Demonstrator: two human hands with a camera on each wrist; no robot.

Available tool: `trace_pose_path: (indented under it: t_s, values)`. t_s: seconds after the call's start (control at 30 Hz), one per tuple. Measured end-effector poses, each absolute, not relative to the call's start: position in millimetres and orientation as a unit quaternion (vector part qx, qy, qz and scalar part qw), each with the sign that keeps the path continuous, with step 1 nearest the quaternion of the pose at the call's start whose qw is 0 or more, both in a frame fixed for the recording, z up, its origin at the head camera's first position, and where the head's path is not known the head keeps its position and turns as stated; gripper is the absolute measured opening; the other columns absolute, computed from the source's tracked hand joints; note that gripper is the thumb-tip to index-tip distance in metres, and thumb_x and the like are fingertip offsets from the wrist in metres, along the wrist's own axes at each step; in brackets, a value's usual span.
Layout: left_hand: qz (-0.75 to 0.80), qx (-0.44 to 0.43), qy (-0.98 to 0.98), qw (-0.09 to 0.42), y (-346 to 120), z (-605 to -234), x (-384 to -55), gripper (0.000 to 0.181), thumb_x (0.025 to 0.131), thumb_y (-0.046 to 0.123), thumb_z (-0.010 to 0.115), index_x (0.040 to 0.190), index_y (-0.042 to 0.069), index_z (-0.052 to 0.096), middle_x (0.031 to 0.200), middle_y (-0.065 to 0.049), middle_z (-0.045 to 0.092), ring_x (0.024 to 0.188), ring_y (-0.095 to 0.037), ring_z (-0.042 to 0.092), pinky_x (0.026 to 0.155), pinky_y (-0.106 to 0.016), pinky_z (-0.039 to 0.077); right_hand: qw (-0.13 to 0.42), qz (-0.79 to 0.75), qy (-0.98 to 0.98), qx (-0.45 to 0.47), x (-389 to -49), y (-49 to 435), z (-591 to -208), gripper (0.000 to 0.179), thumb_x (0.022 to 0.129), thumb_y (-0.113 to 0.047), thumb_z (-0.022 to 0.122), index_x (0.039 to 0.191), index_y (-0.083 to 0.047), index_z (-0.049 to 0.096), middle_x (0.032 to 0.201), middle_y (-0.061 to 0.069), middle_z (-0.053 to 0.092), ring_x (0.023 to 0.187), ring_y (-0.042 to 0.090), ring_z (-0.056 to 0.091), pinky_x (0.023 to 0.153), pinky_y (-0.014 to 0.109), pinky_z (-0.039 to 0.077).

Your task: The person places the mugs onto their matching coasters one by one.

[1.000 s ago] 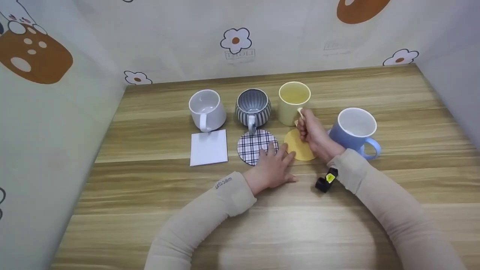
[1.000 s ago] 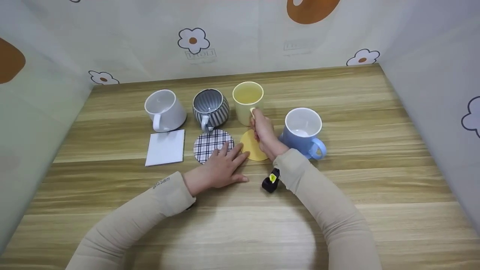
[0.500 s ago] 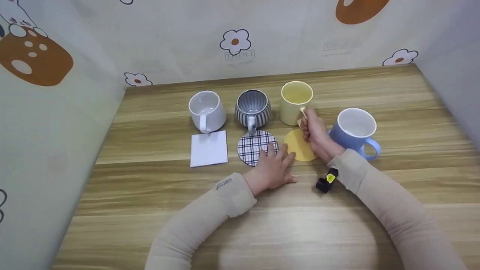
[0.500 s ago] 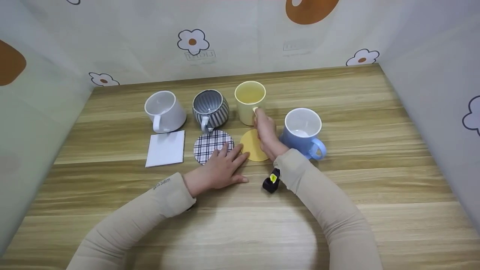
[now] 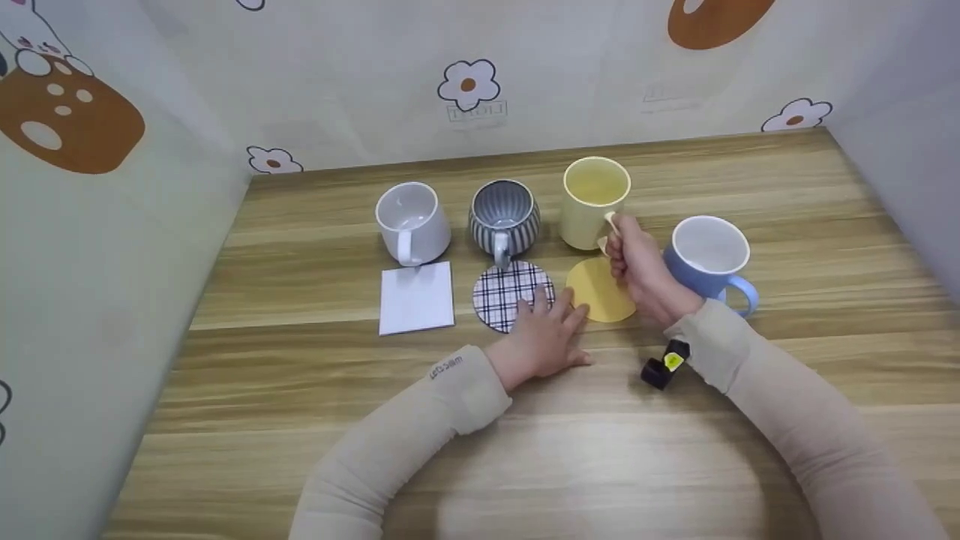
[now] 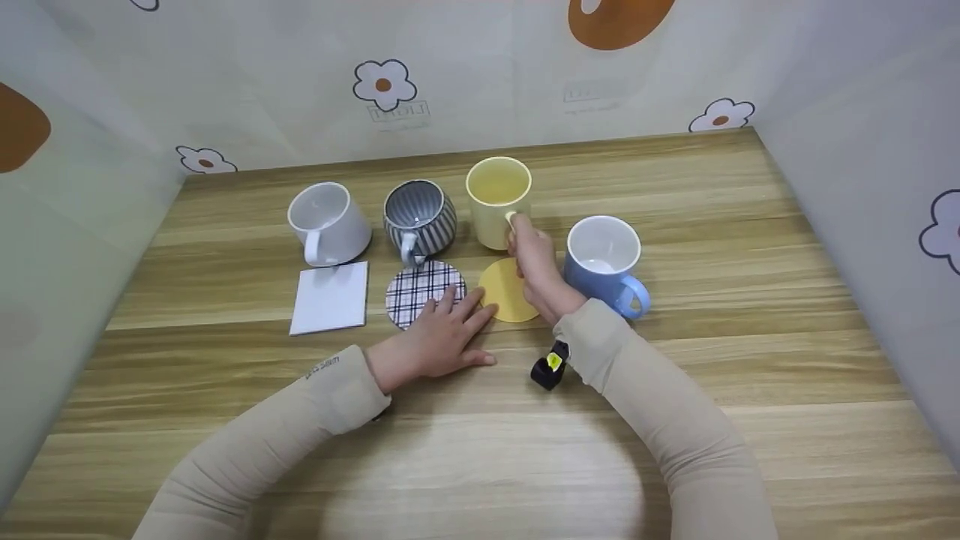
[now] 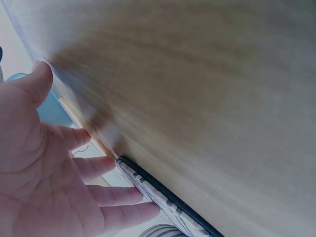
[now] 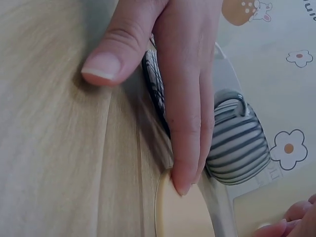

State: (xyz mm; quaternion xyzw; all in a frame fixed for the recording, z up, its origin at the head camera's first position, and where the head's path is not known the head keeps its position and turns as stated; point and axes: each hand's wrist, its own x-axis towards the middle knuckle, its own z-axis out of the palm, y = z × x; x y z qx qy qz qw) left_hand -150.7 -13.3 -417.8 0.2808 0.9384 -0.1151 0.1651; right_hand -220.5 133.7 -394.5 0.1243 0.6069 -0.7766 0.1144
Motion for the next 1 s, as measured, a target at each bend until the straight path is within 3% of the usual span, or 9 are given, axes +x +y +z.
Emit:
trace_pose_path:
  t_s: [1.0]
  values:
    - [-0.101,0.285,0.941,0.154,-15,-418,-150,0.076,0.086,0.067,0.030,0.147,0.024,0.018,0.153,-0.008,0.014,0.135,-0.042,0.018,0.102,-0.056,0.029,0.138,-0.748,0.642,0.096,-186,143,-386,0.045,0.094,-0.028,0.035,0.051,-0.015,0.035,0.051,-0.005,0.035,0.047,0.008,0.029,0.047,0.021,0.024]
